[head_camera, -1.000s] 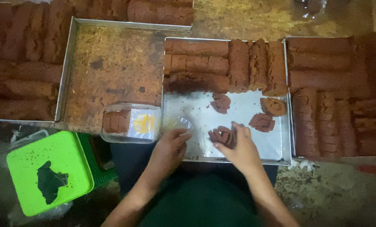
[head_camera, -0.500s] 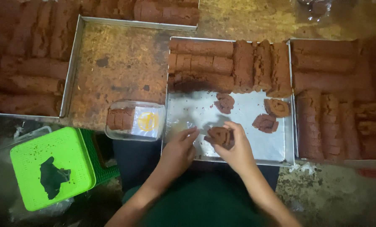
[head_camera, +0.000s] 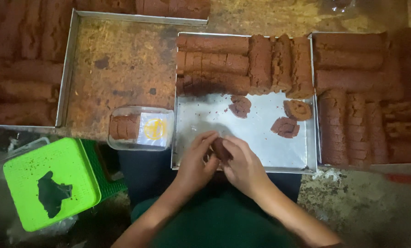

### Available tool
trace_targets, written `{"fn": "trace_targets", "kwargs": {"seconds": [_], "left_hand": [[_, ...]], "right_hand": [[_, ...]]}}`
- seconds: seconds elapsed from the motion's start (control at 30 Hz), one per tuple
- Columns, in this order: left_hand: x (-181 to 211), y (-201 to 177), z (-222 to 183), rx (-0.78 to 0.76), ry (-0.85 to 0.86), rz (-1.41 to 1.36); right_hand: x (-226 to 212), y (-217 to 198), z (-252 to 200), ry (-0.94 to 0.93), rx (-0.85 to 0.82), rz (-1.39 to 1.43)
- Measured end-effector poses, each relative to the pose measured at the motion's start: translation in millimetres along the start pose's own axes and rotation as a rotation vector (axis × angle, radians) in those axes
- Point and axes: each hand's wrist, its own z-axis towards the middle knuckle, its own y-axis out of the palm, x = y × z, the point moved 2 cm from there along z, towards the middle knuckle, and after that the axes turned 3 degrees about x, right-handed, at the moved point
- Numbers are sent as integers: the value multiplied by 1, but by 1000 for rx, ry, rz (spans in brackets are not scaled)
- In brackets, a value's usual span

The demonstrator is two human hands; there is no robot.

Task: Wrapping individual slices of cake in plastic film and placing them into a collection area.

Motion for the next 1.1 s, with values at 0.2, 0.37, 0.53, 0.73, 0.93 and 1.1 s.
{"fn": "trace_targets", "kwargs": {"seconds": [0.2, 0.37, 0.53, 0.73, 0.93, 1.1], "left_hand": [[28, 10, -7, -35, 322, 8], [26, 14, -7, -100, 311, 32], [33, -4, 2, -89, 143, -111], [34, 16, -15, -89, 360, 4], [4, -8, 2, -149, 188, 34], [-34, -94, 11, 120, 77, 543]], "right_hand": [[21, 0, 8, 241, -360, -223], [-39, -33, 38, 262, -407, -273], [-38, -30, 26, 246, -535, -134], [10, -6, -3, 370, -463, 59], [52, -50, 13, 707, -433, 399], [115, -135, 55, 752, -29, 212]]}}
